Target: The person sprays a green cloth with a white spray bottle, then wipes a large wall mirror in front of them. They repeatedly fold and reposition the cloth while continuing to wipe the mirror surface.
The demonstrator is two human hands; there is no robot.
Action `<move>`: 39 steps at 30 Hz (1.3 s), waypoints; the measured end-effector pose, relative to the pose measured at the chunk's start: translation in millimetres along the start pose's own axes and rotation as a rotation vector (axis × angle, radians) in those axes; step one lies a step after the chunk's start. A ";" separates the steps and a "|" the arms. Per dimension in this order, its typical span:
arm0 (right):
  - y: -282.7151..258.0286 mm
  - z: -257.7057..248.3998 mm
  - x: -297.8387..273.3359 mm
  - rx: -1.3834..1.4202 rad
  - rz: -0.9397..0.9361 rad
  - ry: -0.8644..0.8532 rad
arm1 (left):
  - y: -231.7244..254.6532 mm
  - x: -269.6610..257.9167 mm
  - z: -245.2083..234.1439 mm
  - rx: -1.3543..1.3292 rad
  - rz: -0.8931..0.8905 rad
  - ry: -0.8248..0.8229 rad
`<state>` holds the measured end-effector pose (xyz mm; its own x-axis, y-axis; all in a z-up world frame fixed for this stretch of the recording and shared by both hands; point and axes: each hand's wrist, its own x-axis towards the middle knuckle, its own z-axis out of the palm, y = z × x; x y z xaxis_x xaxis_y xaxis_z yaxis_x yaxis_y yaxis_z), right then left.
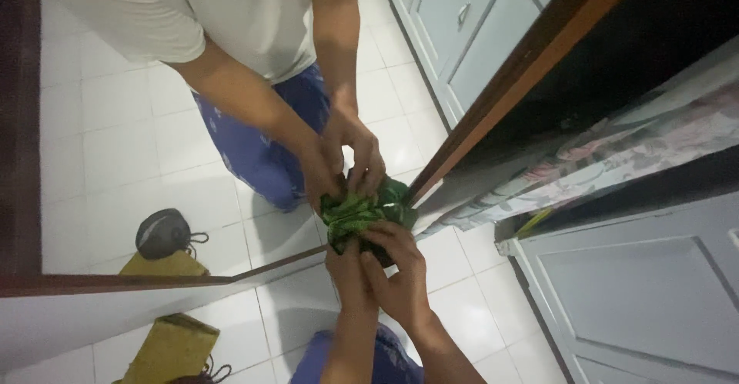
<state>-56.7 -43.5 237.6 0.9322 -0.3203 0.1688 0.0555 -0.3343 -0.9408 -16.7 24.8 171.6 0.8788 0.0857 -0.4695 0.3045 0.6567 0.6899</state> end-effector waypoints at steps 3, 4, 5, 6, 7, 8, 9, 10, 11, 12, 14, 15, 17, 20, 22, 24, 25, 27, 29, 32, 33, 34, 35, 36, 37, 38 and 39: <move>-5.6 2.3 -0.7 -0.070 -0.093 0.026 | 9.9 -4.6 4.2 -0.032 -0.041 0.082; 3.9 5.7 0.1 -0.072 -0.093 0.027 | 6.8 -0.1 1.8 -0.032 -0.042 0.081; 14.0 9.1 -1.1 -0.090 -0.040 0.011 | 2.8 3.2 -2.1 -0.031 -0.031 0.091; 24.2 12.5 -2.4 -0.108 0.014 -0.006 | -1.3 6.6 -6.2 -0.030 -0.021 0.101; 37.6 15.9 -4.0 -0.106 0.015 -0.008 | -15.2 18.1 -19.5 -0.029 -0.020 0.103; 50.7 19.5 -5.9 -0.171 -0.053 -0.027 | -28.7 29.5 -33.0 -0.026 -0.005 0.107; 64.1 21.9 -8.4 -0.238 -0.118 -0.044 | -43.5 40.1 -46.2 -0.023 0.006 0.110; 70.3 23.6 -12.6 -0.239 -0.116 -0.044 | -52.4 45.6 -52.7 -0.022 0.004 0.111; 76.0 26.2 -15.3 -0.245 -0.074 -0.071 | -59.9 52.4 -58.8 -0.037 -0.023 0.124; 81.4 28.8 -17.9 -0.252 -0.032 -0.098 | -67.1 59.1 -64.8 -0.052 -0.049 0.137; 67.2 27.0 -15.0 -0.176 0.002 -0.095 | -60.6 52.0 -57.8 -0.141 -0.057 0.099; 58.6 25.9 -15.3 -0.105 0.042 -0.085 | -56.7 46.5 -54.8 -0.226 -0.074 0.057; 37.0 19.2 -8.2 -0.098 0.033 -0.081 | -48.2 38.2 -39.7 -0.154 -0.072 0.057; 10.0 6.9 2.0 -0.046 0.017 -0.026 | -64.5 40.5 -35.7 0.161 -0.016 -0.115; 6.0 1.7 7.8 -0.002 0.005 0.024 | -56.3 36.5 -21.1 0.400 0.043 -0.289; 17.8 -2.7 6.6 -0.161 -0.171 0.080 | -25.6 15.8 7.4 -0.118 -0.109 -0.048; 26.3 0.5 4.5 -0.163 -0.167 0.076 | -26.2 16.3 4.0 -0.119 -0.112 -0.043; 42.6 7.4 1.4 -0.155 -0.165 0.084 | -26.1 18.4 -1.8 -0.088 -0.083 -0.031; 63.1 14.1 -4.6 -0.189 -0.143 0.038 | -49.8 34.9 -27.0 -0.080 -0.107 0.038; 74.3 20.5 -5.1 -0.200 -0.019 -0.043 | -63.6 56.8 -43.2 -0.070 -0.137 0.142; 74.6 22.8 -11.0 -0.174 0.102 -0.090 | -65.6 57.9 -51.2 -0.064 -0.150 0.198; 67.8 21.3 -11.2 -0.175 0.103 -0.094 | -75.3 60.8 -56.6 -0.065 -0.151 0.202; 60.6 20.3 -10.8 -0.198 0.113 -0.111 | -84.2 64.3 -61.6 -0.123 -0.121 0.158; 53.4 19.2 -10.1 -0.222 0.124 -0.128 | -93.1 68.0 -66.3 -0.181 -0.091 0.115; 47.6 15.2 -8.2 -0.223 0.118 -0.130 | -91.1 63.5 -56.8 -0.185 -0.088 0.113; 42.2 11.5 -6.0 -0.210 -0.030 -0.093 | -89.2 59.5 -47.3 -0.238 -0.118 0.047; 36.9 7.6 -7.0 -0.196 -0.172 -0.060 | -88.3 52.4 -40.6 -0.290 -0.151 -0.013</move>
<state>-58.4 -46.8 199.5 0.9348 -0.1932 0.2981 0.1500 -0.5460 -0.8242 -12.4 1.8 63.7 0.8367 -0.0368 -0.5465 0.3160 0.8474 0.4267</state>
